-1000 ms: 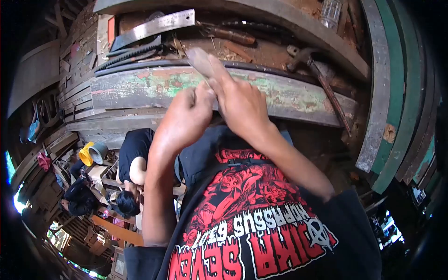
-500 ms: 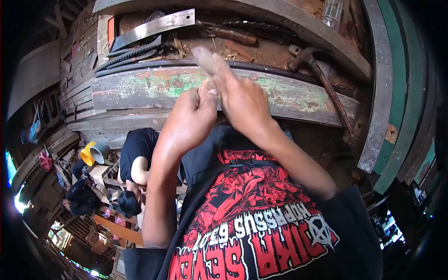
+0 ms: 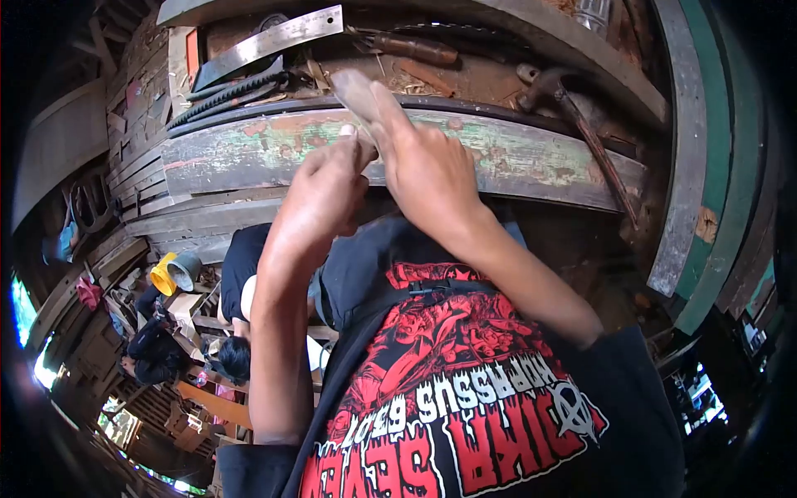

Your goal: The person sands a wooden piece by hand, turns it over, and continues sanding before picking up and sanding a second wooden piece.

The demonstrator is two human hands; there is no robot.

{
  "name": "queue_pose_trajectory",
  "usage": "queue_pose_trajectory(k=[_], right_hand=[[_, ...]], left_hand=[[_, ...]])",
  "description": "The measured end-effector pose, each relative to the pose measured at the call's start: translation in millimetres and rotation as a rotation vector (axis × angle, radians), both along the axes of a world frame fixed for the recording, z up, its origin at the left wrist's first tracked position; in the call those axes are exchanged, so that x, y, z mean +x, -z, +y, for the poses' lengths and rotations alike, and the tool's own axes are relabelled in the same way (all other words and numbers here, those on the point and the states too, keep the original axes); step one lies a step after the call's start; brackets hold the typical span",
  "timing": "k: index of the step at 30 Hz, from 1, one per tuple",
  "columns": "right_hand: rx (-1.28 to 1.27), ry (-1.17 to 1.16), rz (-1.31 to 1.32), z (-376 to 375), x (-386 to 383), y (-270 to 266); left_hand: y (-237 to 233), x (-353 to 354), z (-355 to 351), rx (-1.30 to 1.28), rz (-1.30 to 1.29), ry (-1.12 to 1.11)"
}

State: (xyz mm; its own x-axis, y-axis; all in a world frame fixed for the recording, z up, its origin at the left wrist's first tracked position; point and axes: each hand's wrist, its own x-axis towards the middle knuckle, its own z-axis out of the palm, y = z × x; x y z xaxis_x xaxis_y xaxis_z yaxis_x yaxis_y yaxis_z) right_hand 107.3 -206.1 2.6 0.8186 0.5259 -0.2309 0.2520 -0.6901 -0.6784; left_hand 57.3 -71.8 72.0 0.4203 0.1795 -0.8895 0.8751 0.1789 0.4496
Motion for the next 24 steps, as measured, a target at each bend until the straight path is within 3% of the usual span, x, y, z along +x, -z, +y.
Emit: queue_pose_trajectory(k=[2, 6, 8, 24], right_hand=[[-0.017, 0.000, -0.004, 4.7, 14.8, 19.9], [-0.049, -0.002, 0.053, -1.1, -2.0, -3.6], [0.057, 0.070, -0.002, 6.4, -1.0, 12.0], [0.095, 0.072, -0.003, 4.1, 2.9, 9.1]], left_hand=[[-0.2, 7.2, 3.7, -0.013, -0.015, 0.011], [1.2, 4.7, 0.2, 0.050, -0.014, 0.025], [2.2, 6.0, 13.2, -0.078, 0.005, -0.027], [9.1, -6.7, 15.9, -0.091, -0.054, -0.075]])
